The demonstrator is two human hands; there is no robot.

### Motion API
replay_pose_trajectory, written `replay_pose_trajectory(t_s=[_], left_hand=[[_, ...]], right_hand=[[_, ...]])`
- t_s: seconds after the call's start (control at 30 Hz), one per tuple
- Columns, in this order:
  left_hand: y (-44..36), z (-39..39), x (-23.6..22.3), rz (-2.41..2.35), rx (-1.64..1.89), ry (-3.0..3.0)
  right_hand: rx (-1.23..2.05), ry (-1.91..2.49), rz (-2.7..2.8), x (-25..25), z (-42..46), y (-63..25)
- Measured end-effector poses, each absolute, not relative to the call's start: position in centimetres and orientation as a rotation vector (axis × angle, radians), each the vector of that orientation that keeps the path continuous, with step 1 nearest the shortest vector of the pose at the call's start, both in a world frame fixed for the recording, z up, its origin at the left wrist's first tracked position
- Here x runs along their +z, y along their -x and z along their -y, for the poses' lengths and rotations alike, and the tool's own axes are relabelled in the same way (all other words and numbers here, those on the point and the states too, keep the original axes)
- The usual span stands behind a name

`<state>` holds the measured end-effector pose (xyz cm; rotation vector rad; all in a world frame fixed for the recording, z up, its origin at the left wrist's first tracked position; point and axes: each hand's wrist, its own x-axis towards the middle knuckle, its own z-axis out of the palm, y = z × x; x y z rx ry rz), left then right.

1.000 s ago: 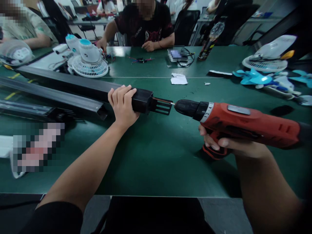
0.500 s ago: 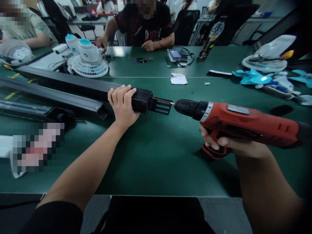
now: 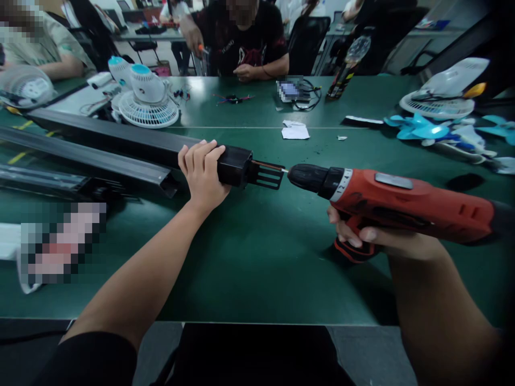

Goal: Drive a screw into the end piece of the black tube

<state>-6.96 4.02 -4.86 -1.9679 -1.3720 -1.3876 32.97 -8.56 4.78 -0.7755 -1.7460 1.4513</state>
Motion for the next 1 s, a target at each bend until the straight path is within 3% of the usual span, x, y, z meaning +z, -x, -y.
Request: replay_pose_trajectory(t_s=[1.0], left_hand=[[6.7, -3.5, -4.0, 1.491, -1.381, 2.013]], right_hand=[[1.346, 0.767, 1.733, 3.8, 8.7, -33.8]])
